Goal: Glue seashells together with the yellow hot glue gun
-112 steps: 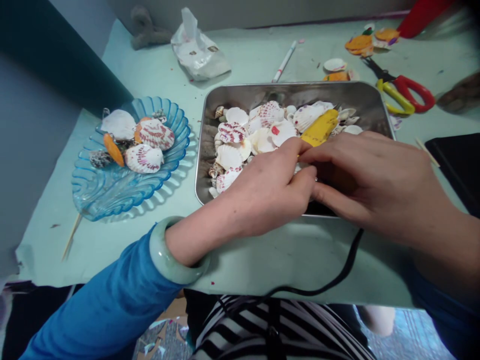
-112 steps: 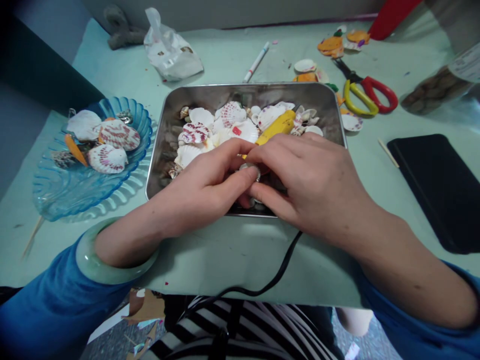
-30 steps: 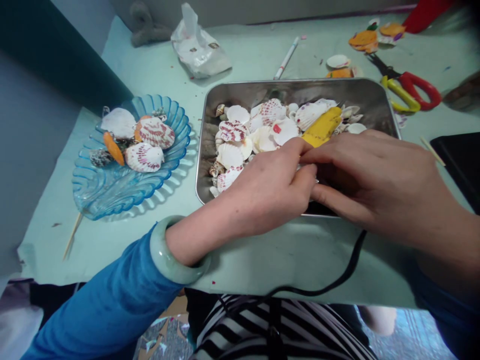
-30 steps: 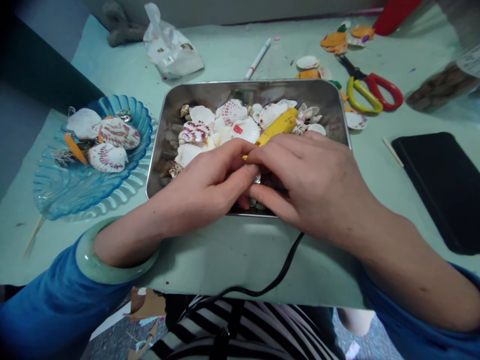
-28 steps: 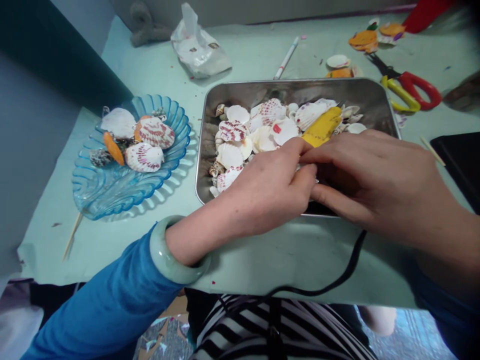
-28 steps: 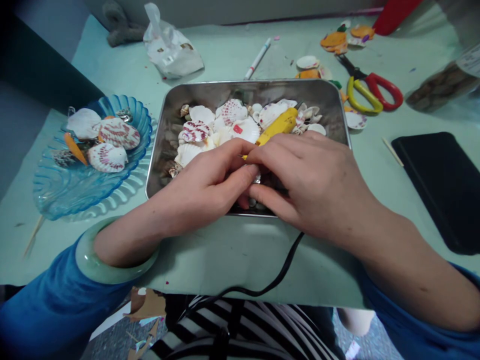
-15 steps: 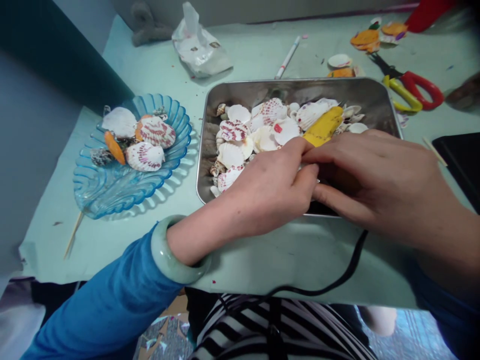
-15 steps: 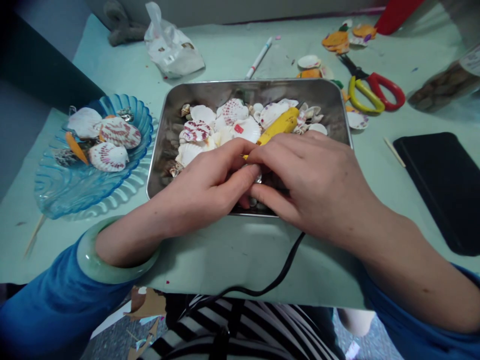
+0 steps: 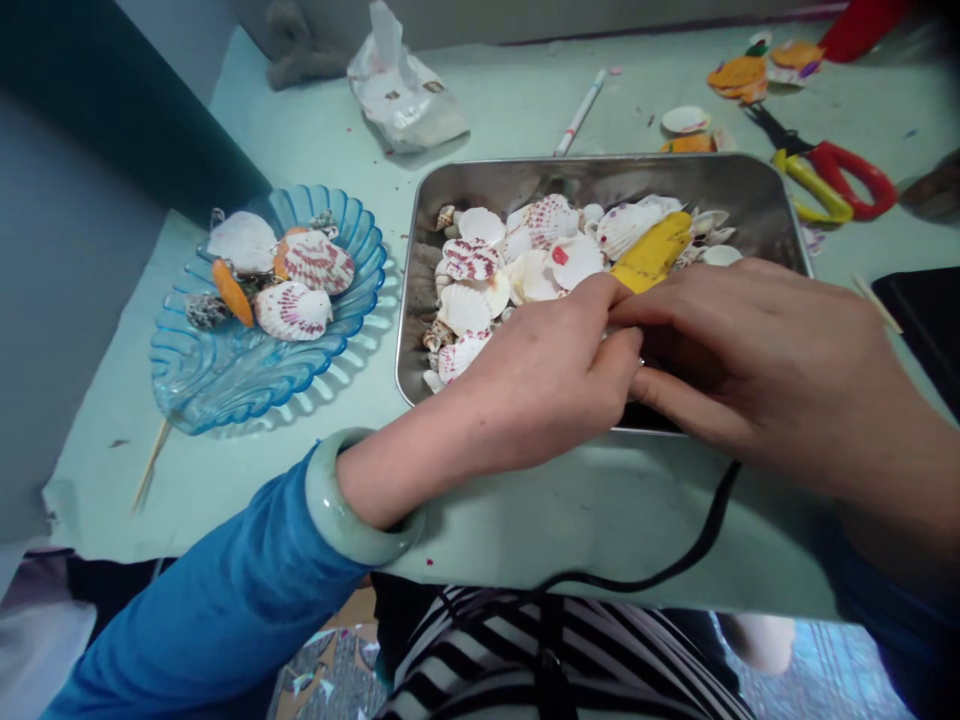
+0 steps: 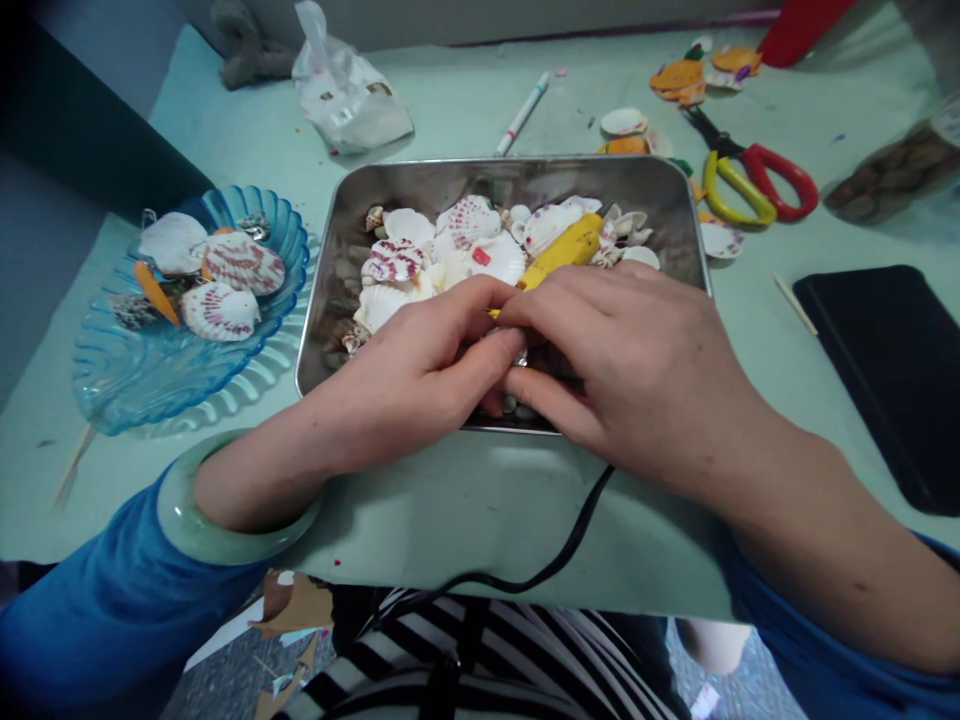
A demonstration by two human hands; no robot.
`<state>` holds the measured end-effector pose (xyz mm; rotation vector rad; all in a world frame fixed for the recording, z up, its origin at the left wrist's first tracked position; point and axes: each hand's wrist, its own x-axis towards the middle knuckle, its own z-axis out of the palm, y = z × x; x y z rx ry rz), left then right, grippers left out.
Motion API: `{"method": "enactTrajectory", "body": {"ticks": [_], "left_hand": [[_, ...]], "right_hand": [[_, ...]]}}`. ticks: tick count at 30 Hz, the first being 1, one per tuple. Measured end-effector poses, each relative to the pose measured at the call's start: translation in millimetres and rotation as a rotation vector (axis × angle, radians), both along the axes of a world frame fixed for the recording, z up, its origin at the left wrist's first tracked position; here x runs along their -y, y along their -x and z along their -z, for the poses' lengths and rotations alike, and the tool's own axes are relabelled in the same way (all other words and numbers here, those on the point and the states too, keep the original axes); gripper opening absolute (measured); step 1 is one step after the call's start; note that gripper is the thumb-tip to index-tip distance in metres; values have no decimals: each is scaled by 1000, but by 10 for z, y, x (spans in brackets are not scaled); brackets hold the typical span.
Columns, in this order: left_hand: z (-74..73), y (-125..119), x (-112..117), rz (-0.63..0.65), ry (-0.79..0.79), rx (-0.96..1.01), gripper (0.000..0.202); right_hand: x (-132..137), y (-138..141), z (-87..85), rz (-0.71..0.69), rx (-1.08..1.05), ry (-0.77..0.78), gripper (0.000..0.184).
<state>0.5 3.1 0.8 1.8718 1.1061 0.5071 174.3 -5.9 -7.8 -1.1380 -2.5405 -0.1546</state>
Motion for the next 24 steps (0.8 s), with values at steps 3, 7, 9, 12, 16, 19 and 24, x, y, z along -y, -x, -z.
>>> {"method": "enactTrajectory", "body": {"ticks": [3, 7, 9, 12, 16, 19, 24], "left_hand": [[-1, 3, -1, 5, 2, 5, 13], [-2, 5, 2, 3, 10, 9, 13], [-3, 4, 4, -1, 13, 15, 13], [-6, 1, 5, -2, 14, 17, 13], [-14, -4, 6, -1, 19, 7, 12], [-19, -7, 6, -6, 23, 2, 12], [-13, -4, 3, -4, 25, -4, 10]], "right_hand": [[-2, -1, 2, -5, -6, 1, 28], [1, 7, -4, -8, -7, -4, 26], [6, 9, -9, -11, -6, -3, 25], [12, 8, -13, -10, -1, -2, 27], [13, 2, -13, -1, 19, -2, 28], [10, 3, -9, 2, 18, 2, 28], [7, 16, -6, 0, 15, -11, 29]]}}
